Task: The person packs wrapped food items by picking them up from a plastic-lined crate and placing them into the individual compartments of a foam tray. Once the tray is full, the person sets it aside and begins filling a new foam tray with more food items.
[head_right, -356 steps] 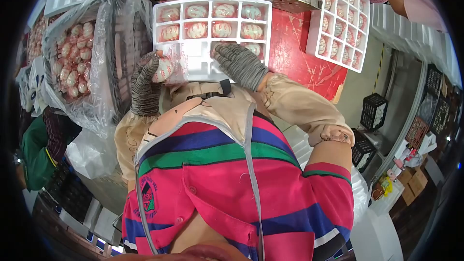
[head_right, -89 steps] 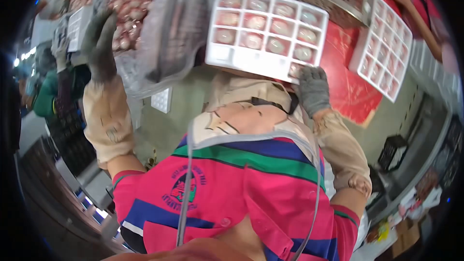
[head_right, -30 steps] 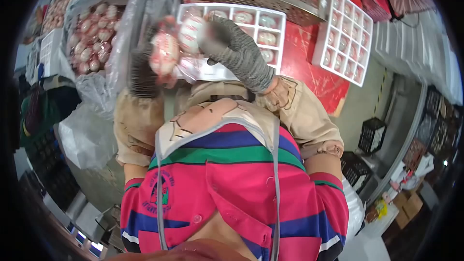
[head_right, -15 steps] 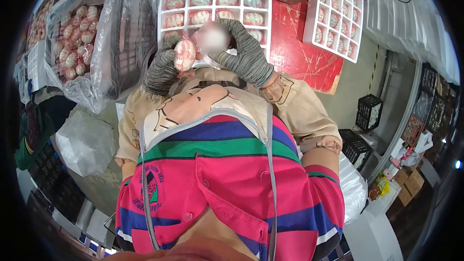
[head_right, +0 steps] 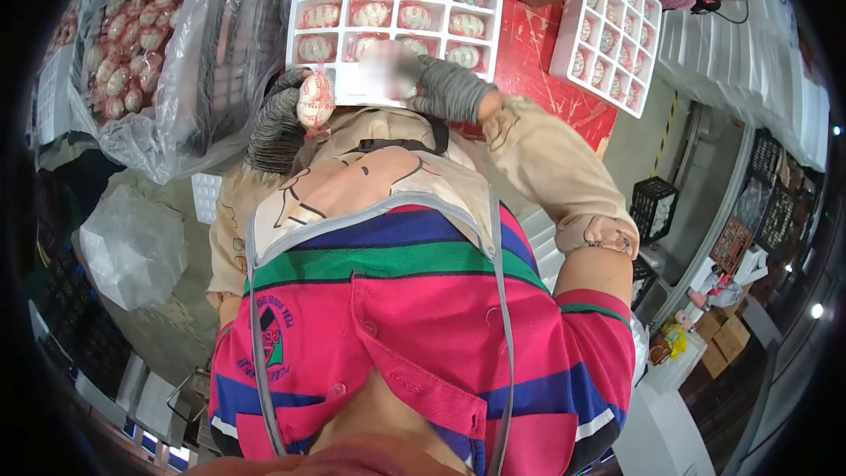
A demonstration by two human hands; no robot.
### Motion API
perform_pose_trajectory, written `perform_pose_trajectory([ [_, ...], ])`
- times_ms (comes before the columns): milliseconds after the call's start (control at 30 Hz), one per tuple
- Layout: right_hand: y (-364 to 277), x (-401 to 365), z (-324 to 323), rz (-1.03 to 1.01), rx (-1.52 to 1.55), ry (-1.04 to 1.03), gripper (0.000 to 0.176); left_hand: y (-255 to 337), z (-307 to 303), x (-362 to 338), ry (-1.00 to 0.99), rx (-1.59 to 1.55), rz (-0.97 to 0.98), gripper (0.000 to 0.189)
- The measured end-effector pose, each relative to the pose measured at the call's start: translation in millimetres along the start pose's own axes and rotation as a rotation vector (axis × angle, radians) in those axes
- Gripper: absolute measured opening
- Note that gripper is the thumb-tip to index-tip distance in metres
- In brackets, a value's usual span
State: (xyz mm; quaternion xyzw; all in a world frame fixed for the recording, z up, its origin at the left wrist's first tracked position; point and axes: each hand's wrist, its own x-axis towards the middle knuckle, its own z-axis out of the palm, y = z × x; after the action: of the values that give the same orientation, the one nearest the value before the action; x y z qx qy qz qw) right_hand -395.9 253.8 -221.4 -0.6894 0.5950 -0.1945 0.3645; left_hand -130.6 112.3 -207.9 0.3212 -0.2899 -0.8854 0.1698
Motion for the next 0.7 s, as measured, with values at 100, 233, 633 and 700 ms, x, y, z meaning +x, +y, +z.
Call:
perform_pose_trajectory([
  [100, 2.1, 11.9, -5.4, -0.035, -0.097, -0.064, 0.046, 1.6, 6.6, -4.5, 0.0, -0.026, 0.017, 0.032],
  [233, -18.4, 17.9, -18.3, -0.029, -0.491, -0.138, 0.039, 0.6, 6.4, -7.1, 0.019, -0.064, 0.029, 0.032],
  [633, -5.9, -11.0, 8.5, 0.149, -0.147, 0.208, 0.028, -6.7, 4.3, 0.1, -0.025, -0.132, -0.034, 0.033],
  [700, 3.0, -3.8, 4.4, 0.024, -0.162, 0.113, 0.028, -4.6, 7.9, 5.7, 0.005, -0.069, -0.044, 0.034],
])
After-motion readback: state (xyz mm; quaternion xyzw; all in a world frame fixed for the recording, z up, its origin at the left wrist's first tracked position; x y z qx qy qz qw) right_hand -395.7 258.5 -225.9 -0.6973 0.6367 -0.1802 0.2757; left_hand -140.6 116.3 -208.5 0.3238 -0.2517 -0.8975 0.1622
